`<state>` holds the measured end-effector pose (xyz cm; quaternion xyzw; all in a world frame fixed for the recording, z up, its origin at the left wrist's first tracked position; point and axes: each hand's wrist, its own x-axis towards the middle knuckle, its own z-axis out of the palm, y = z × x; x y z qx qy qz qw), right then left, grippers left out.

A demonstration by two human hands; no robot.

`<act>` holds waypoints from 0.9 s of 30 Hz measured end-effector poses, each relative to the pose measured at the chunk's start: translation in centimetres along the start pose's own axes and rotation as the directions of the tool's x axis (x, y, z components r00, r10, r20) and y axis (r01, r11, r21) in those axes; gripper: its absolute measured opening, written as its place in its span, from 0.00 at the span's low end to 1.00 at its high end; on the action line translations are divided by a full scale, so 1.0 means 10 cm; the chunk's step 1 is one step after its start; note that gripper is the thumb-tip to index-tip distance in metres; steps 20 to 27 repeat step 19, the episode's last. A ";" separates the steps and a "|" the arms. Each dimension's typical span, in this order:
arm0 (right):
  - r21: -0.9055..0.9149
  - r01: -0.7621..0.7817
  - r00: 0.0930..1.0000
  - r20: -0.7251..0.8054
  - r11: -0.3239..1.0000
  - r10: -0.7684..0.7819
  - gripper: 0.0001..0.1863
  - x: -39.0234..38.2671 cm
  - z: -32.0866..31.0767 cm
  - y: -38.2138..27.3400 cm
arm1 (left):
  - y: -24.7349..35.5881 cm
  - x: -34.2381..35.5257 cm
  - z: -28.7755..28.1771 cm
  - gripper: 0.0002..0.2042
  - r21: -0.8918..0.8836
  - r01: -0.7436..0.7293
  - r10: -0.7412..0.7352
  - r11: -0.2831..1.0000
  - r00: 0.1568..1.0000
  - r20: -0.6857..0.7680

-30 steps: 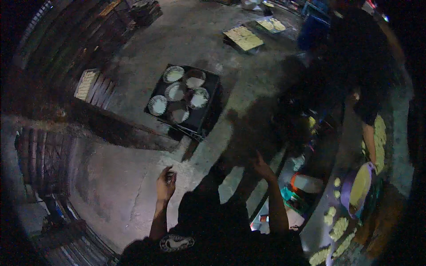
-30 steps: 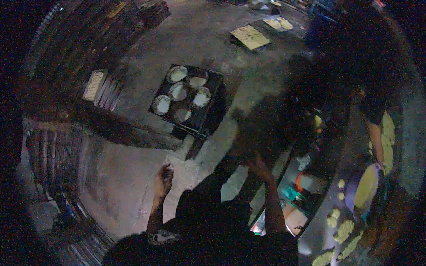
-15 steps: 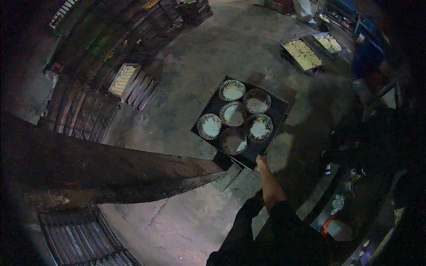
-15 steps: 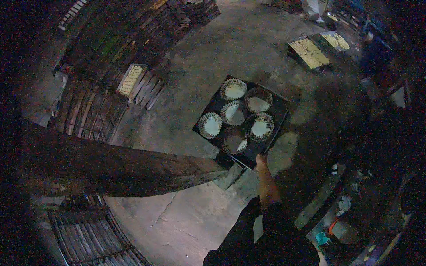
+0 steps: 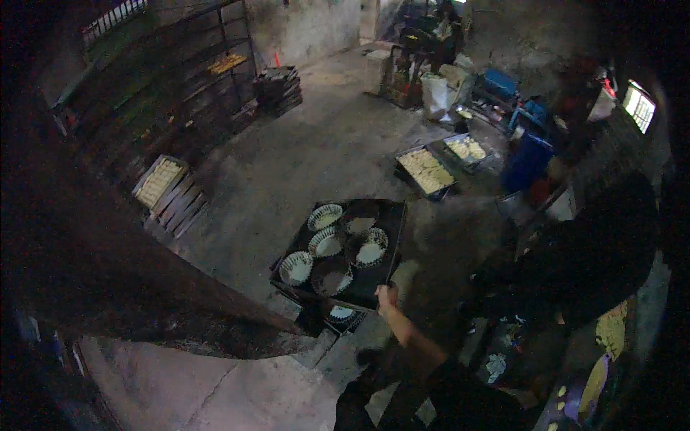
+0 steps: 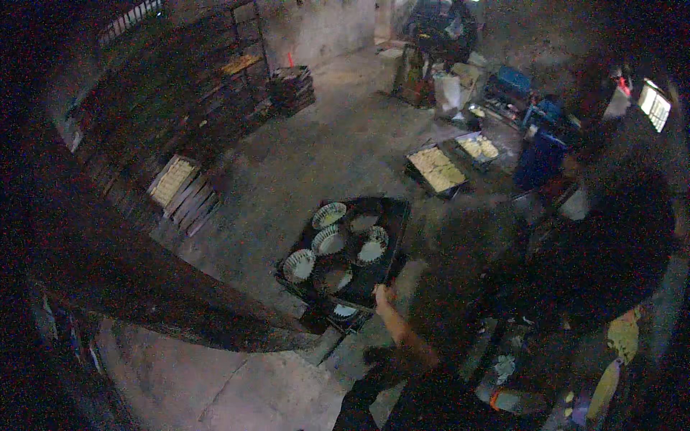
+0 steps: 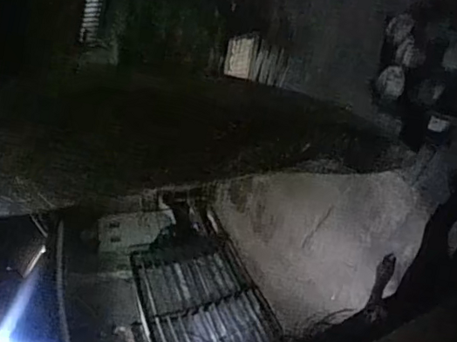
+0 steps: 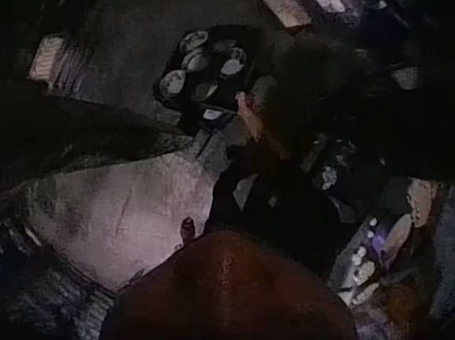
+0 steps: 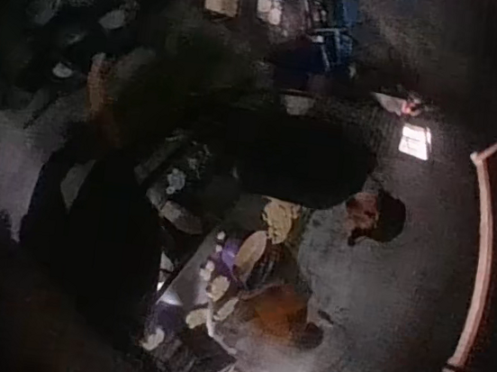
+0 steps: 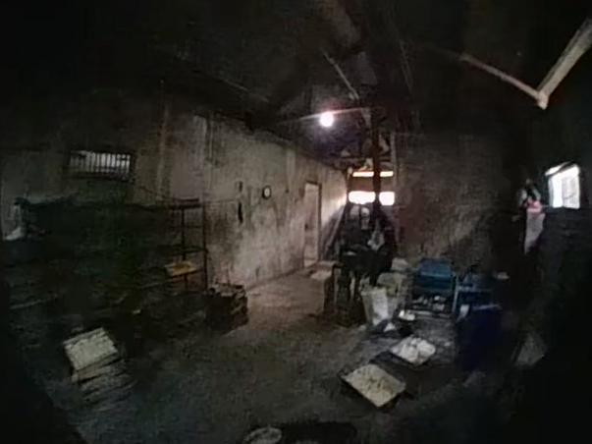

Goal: The person moves a tray of tart tins onto a table and then fills pieces of dough with a yellow mixture using their hands.

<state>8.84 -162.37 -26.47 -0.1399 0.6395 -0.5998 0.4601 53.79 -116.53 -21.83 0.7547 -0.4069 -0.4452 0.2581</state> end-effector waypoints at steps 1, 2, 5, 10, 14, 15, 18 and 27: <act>-0.055 0.033 0.997 0.072 0.998 -0.029 0.09 -0.22 0.00 -0.47 | -0.04 -0.02 0.07 0.18 -0.070 -0.040 0.039 0.997 0.999 -0.007; -0.115 0.061 0.991 0.128 0.992 -0.046 0.14 -0.35 -0.12 -0.78 | 0.04 -0.05 0.15 0.19 -0.161 -0.075 0.074 0.984 0.997 -0.008; -0.028 0.012 0.996 -0.089 1.000 -0.014 0.16 -0.74 -0.83 -1.44 | 0.20 0.43 0.40 0.19 -0.061 -0.158 0.165 0.986 0.979 0.124; -0.124 0.317 0.933 -0.135 0.940 -0.332 0.24 -1.45 -2.23 -1.78 | 1.30 0.86 0.82 0.18 -0.263 0.058 0.026 0.963 0.952 0.305; -0.363 0.423 0.865 -0.111 0.830 -0.489 0.31 -2.61 -2.77 -2.23 | 1.94 1.73 1.07 0.22 -0.297 -0.005 0.112 0.955 0.932 0.344; -0.389 0.394 0.868 -0.140 0.833 -0.477 0.33 -3.04 -2.84 -2.32 | 2.28 1.82 1.21 0.23 -0.401 -0.052 0.204 0.914 0.916 0.346; -0.314 0.379 0.862 -0.222 0.870 -0.456 0.39 -4.34 -2.76 -2.65 | 3.48 2.20 1.24 0.32 -0.484 0.365 0.048 0.795 0.758 0.651; -0.285 0.350 0.866 -0.264 0.893 -0.424 0.41 -4.77 -2.69 -2.81 | 3.79 2.51 1.23 0.32 -0.389 0.364 0.042 0.846 0.682 0.730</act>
